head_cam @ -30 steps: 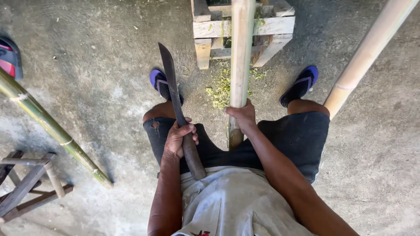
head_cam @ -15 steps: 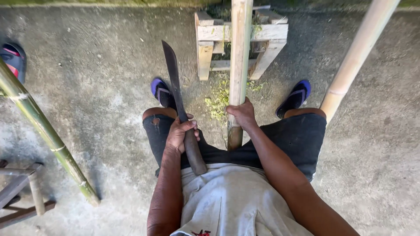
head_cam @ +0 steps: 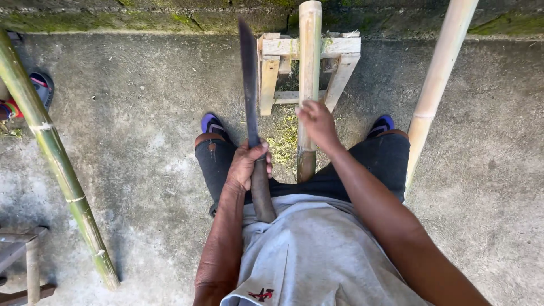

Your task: Shaving or debarking a length of bamboo using a machete.

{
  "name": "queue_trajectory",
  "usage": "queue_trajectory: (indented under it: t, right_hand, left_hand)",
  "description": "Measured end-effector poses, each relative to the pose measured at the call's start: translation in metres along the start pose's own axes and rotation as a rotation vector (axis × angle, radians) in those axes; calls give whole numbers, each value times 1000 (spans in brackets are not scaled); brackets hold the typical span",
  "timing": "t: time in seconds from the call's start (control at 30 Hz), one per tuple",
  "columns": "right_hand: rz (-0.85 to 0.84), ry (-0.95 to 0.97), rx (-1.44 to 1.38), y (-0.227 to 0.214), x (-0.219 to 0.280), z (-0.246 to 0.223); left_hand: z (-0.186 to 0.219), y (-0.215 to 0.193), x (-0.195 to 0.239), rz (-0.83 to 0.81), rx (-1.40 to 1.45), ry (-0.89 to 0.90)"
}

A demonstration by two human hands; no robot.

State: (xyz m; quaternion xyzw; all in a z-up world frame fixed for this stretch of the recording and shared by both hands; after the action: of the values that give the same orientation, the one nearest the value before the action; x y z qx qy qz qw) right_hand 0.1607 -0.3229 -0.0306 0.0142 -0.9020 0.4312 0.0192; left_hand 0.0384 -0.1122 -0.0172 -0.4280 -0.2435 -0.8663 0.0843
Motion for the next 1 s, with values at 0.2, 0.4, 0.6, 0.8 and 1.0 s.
queue_trajectory:
  t: [0.2,0.4,0.6,0.8,1.0]
  right_hand:
    - [-288,410,-959,-24,-46,-62]
    - [-144,360,-1190,-42,-71,-73]
    - [-96,515,-1160,-17,-28,-58]
    - [-275,493,-1017,37,26,-50]
    - [-209,379,-870,-49,41,-5]
  left_hand:
    - [5,42,32,-263,-64,174]
    - [-9,61,44,-336,-135,174]
    - [-15,56,47,-328,-146,179]
    - [-18,41,40,-276,-86,168]
    - [-24,18,33,-243,22,175]
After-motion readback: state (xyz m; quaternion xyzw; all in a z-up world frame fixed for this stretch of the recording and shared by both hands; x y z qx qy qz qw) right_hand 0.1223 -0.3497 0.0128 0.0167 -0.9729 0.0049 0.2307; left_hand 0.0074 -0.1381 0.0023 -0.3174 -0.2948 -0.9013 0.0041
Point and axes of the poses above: each hand's wrist, its own x-axis away from the middle knuckle, its own y-axis out of the palm, z = x × y, the point moved 10 cm from there along -x, towards the middle knuckle, and after that the axes turned 2 degrees about z, right-handed, at the moved point
